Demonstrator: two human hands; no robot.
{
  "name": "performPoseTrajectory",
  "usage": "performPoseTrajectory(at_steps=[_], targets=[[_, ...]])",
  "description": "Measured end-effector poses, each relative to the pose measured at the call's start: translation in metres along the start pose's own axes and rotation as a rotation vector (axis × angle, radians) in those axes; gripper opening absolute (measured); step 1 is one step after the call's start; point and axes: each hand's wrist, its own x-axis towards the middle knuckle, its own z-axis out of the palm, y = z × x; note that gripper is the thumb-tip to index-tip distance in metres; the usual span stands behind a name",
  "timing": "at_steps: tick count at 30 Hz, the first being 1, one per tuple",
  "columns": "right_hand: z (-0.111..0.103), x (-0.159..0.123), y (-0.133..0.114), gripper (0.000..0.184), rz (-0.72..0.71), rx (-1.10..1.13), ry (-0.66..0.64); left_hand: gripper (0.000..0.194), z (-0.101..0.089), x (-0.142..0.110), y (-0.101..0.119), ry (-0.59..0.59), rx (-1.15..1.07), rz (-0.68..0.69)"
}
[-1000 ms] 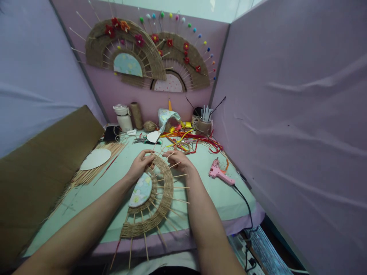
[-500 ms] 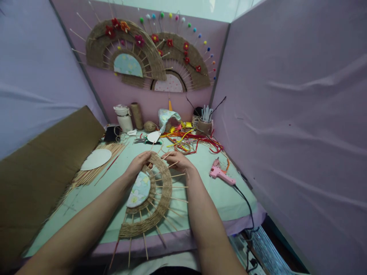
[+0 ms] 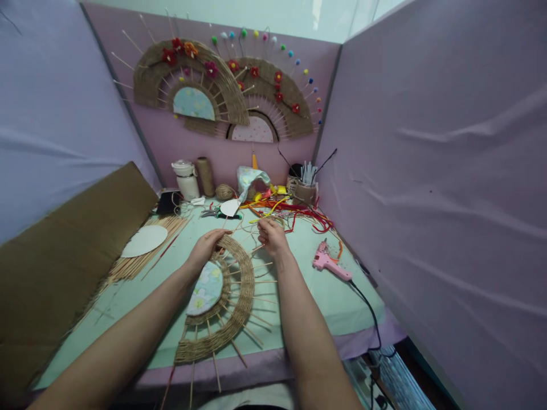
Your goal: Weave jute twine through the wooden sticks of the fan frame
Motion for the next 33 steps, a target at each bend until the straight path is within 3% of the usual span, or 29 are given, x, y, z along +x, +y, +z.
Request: performPoseTrajectory(at_steps=[5, 14, 22, 26, 29, 33], targets=[[0.001, 0.002, 0.002, 0.034, -0.082, -0.026, 0.028, 0.035, 0.000, 0.000, 0.002, 0.020, -0.039, 0.005], [0.006, -0.002, 0.001, 0.043, 0.065, -0.074, -0.038, 0.041, -0.013, 0.006, 0.008, 0.017, -0.139, 0.029], [0.008, -0.008, 0.002, 0.060, 0.302, -0.177, -0.191, 0.038, -0.021, 0.014, 0.000, 0.011, -0.295, -0.063], [0.009, -0.010, 0.001, 0.051, 0.313, -0.243, -0.213, 0.035, -0.018, 0.014, 0.001, 0.038, -0.282, -0.085], [0.007, -0.012, 0.000, 0.039, 0.306, -0.291, -0.253, 0.030, -0.014, 0.011, 0.008, 0.038, -0.313, -0.160], [0.002, -0.011, 0.002, 0.040, 0.338, -0.317, -0.301, 0.030, -0.010, 0.003, 0.017, 0.032, -0.446, -0.359]])
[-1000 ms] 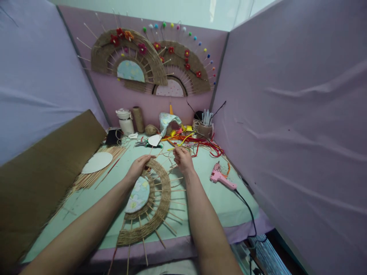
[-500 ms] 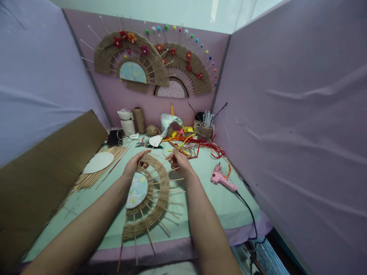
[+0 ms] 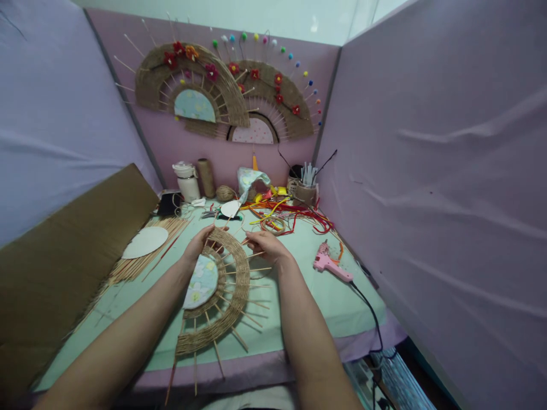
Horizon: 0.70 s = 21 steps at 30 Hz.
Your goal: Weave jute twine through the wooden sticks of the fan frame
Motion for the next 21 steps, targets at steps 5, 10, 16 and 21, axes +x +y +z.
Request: performPoseTrajectory(at_steps=[5, 10, 16, 21], targets=[[-0.005, 0.004, 0.003, 0.043, 0.001, 0.031, 0.031, 0.034, -0.007, -0.003, -0.004, -0.300, -0.114, -0.256], [-0.008, 0.005, 0.002, 0.042, 0.015, 0.068, 0.064, 0.036, -0.015, 0.000, -0.009, -0.431, -0.079, -0.339], [-0.007, 0.004, 0.001, 0.055, 0.028, 0.096, 0.051, 0.042, -0.018, 0.001, -0.003, -0.435, -0.082, -0.260], [-0.005, 0.004, 0.000, 0.061, 0.000, 0.098, 0.066, 0.049, -0.020, -0.003, 0.004, -0.515, -0.085, -0.131]])
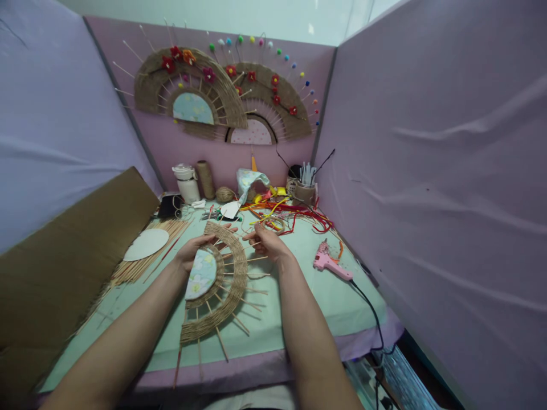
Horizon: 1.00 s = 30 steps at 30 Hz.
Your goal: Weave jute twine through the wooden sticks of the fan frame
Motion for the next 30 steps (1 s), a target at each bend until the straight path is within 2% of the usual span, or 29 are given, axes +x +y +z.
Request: performPoseTrajectory(at_steps=[3, 9, 12, 16, 22, 30], targets=[[0.002, 0.002, 0.001, 0.063, -0.073, -0.034, 0.068, 0.053, 0.002, -0.003, 0.003, -0.007, 0.009, 0.034], [-0.002, 0.010, 0.003, 0.053, -0.383, -0.146, 0.470, 0.051, 0.000, -0.005, 0.011, 0.084, -0.016, 0.084], [-0.003, 0.012, 0.002, 0.049, -0.491, -0.132, 0.537, 0.050, -0.002, -0.006, 0.015, 0.141, -0.005, 0.129], [0.001, 0.010, 0.001, 0.049, -0.531, -0.064, 0.485, 0.048, -0.007, -0.006, 0.020, 0.153, 0.005, 0.151], [0.008, 0.008, 0.000, 0.052, -0.392, 0.007, 0.329, 0.046, -0.010, -0.007, 0.025, 0.184, -0.012, 0.234], [0.011, 0.011, 0.004, 0.057, -0.247, 0.104, 0.255, 0.049, -0.010, -0.006, 0.022, 0.197, -0.039, 0.245]])
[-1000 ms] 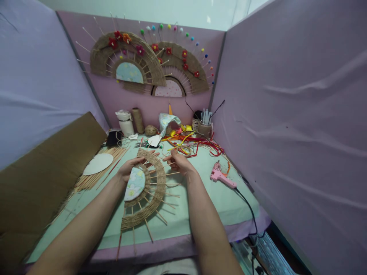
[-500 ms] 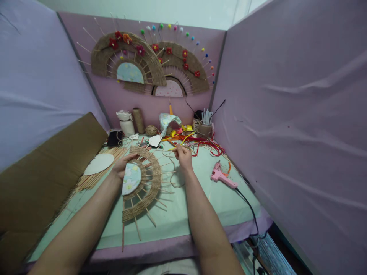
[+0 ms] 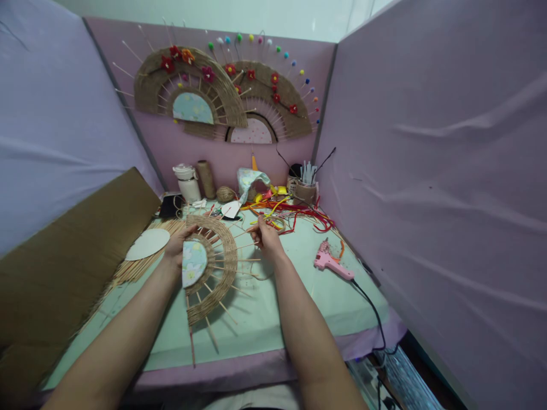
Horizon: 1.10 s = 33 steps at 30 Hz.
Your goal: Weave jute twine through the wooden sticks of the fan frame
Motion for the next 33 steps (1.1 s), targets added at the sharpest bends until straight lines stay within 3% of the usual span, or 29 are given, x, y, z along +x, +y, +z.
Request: performPoseTrajectory(at_steps=[5, 19, 22, 28, 33], targets=[[0.004, -0.006, -0.001, 0.061, 0.128, -0.074, -0.151, 0.048, 0.001, 0.000, -0.001, -0.018, -0.032, 0.049], [-0.001, 0.000, 0.004, 0.058, 0.084, -0.027, -0.095, 0.047, -0.005, 0.002, 0.004, -0.049, -0.091, 0.077], [-0.003, 0.002, 0.006, 0.058, 0.025, -0.073, -0.024, 0.046, -0.004, 0.002, 0.006, -0.025, -0.073, 0.080], [-0.004, 0.000, 0.003, 0.054, -0.233, -0.364, 0.236, 0.047, -0.006, 0.003, 0.012, 0.074, -0.085, 0.135], [-0.003, -0.004, 0.000, 0.051, -0.365, -0.411, 0.325, 0.046, -0.005, 0.003, 0.014, 0.124, -0.087, 0.138]])
